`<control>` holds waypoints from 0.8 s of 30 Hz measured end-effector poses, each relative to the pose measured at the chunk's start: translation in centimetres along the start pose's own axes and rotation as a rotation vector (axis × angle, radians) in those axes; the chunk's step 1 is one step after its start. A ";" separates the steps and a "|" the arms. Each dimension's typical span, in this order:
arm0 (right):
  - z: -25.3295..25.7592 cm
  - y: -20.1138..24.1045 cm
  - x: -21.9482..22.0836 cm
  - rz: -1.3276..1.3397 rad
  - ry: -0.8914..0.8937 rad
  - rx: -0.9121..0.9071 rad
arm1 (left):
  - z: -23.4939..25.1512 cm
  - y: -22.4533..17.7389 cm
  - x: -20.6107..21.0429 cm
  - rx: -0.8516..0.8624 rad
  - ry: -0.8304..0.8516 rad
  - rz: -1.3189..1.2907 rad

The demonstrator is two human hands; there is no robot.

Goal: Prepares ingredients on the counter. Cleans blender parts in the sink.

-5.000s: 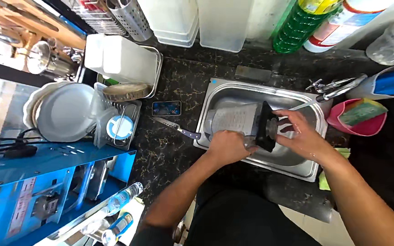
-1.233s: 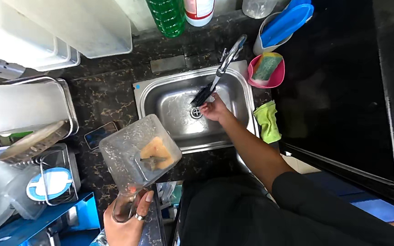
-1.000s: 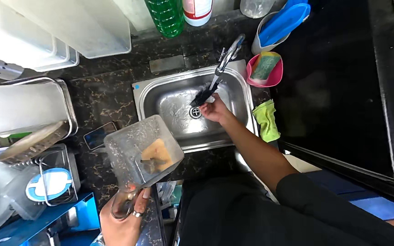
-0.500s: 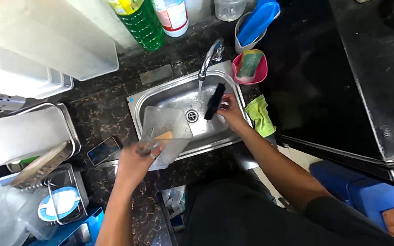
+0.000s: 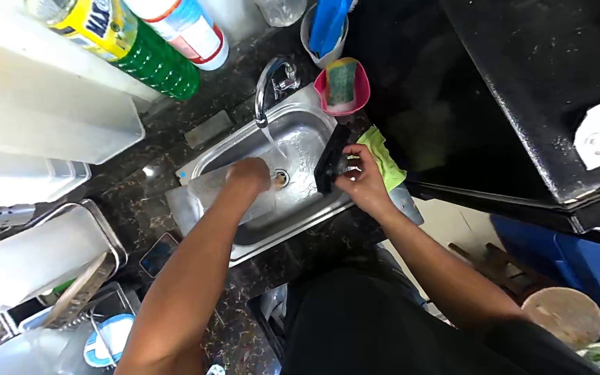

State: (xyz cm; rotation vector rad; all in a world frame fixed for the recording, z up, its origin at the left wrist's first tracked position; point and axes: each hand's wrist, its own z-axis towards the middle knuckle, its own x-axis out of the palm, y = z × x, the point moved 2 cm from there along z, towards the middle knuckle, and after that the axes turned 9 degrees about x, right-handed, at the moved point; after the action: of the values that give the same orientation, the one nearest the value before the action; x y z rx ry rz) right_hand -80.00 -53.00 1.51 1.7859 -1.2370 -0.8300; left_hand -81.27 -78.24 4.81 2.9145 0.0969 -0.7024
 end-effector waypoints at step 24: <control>-2.0 1.7 -2.0 0.004 0.006 -0.249 | 0.6 7.8 5.7 0.292 -0.339 -1.122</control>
State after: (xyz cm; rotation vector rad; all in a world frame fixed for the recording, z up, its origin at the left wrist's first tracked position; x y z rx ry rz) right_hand -79.68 -51.02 4.13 1.5836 -1.0815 -0.9328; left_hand -75.76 -85.92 2.61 2.7097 1.7778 -1.3969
